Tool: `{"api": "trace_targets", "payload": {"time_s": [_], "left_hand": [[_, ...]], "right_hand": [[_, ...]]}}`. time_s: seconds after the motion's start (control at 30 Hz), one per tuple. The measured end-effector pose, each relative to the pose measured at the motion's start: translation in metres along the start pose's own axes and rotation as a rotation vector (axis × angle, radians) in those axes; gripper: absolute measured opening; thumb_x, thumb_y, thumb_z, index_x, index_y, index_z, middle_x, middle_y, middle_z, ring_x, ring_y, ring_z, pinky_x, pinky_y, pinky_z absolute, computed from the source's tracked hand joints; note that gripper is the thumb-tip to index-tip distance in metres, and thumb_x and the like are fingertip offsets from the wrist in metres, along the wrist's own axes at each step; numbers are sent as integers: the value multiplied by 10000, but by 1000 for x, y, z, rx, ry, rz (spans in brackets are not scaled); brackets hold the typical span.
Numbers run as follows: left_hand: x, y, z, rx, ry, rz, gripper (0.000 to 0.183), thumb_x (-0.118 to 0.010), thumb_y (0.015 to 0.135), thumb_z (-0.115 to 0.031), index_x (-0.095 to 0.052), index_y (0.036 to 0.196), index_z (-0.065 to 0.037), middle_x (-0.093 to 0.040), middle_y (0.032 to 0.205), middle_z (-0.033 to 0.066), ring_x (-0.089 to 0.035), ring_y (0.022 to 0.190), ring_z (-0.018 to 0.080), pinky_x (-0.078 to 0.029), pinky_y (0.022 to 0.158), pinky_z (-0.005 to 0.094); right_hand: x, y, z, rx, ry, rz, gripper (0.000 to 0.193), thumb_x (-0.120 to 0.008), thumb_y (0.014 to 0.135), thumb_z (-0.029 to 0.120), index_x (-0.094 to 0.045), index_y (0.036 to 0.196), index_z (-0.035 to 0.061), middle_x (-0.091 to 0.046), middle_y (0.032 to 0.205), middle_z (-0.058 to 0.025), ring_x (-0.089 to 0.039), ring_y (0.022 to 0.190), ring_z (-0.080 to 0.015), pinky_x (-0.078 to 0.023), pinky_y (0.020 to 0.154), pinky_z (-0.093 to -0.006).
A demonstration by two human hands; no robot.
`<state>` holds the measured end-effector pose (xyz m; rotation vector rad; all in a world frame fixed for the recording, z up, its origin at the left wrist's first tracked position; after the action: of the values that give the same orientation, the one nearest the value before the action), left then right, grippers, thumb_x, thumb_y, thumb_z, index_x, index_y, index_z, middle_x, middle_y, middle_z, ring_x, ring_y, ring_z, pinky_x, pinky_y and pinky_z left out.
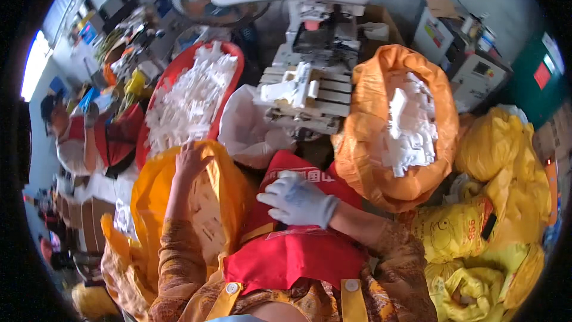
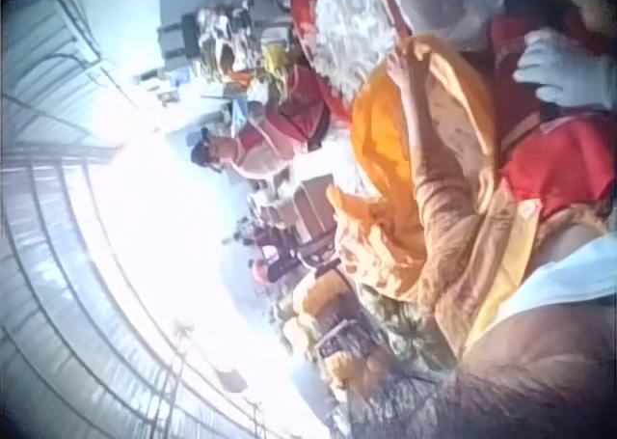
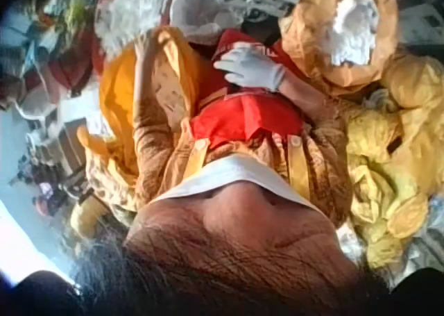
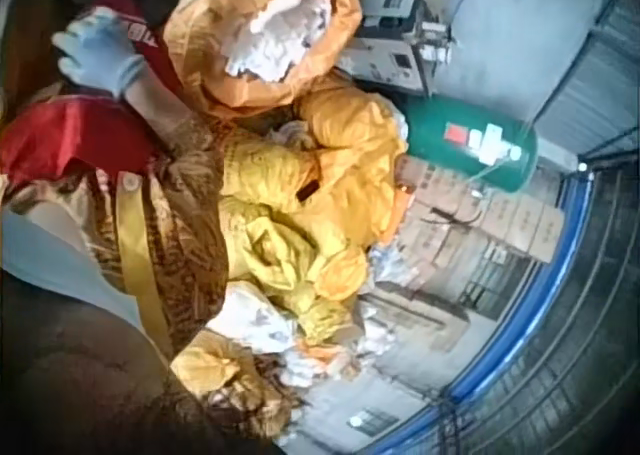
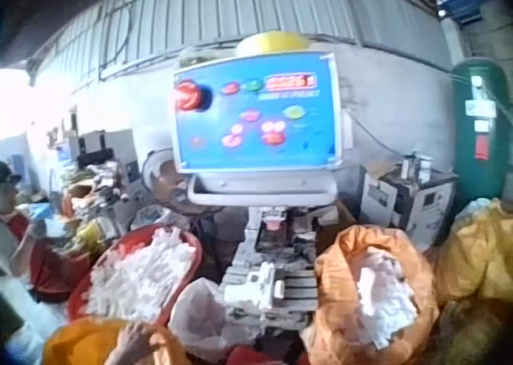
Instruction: The person retrieves plastic toy gun parts from a bag, positions them on a printing machine to print on them, and places the printed parts into another bag.
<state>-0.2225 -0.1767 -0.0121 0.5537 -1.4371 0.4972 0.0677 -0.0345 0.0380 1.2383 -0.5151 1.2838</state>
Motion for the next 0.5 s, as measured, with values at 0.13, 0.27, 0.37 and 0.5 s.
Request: {"api": "trace_targets", "payload": {"time_s": [0.13, 0.27, 0.37, 0.5], "left_hand": [[29, 46, -61, -56, -34, -264, 281, -650, 814, -408, -676, 800, -129, -656, 700, 116, -661, 660, 317, -516, 582, 450], [28, 51, -125, -353, -146, -226, 223, -582, 845, -337, -686, 790, -148, -673, 701, 104, -664, 653, 286, -499, 507, 396], [9, 44, -157, -251, -127, -68, 213, -571, 846, -296, -683, 763, -136, -662, 672, 66, -658, 581, 220, -486, 456, 371], [0, 17, -194, -258, -266, 31, 303, -630, 789, -420, -667, 748, -123, -649, 642, 103, -658, 572, 265, -506, 478, 410]], "right_hand": [[66, -76, -28, -270, -79, -156, 373, -648, 798, 224, -622, 1124, 45, -627, 1018, -109, -575, 882, -279, -447, 815, -398], [104, -174, -83, -736, -240, -570, 360, -627, 826, 93, -580, 1175, 19, -632, 952, -162, -598, 868, -301, -463, 815, -419], [110, -209, -146, -884, 160, -830, 623, -628, 866, 83, -356, 1421, 5, -415, 1433, -160, -418, 1311, -263, -360, 1075, -364], [107, -203, -221, -1138, -156, -391, 674, -548, 909, 234, -257, 1451, -41, -324, 1480, -230, -342, 1361, -325, -287, 1113, -376]]}}
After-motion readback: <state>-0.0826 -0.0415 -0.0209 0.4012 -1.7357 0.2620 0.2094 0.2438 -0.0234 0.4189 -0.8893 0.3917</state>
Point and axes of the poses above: each hand's wrist, its own y-axis towards the middle knuckle, its own x-axis out of the back of the hand, z = x × y, the point moved 3 cm from there along y, towards the middle knuckle
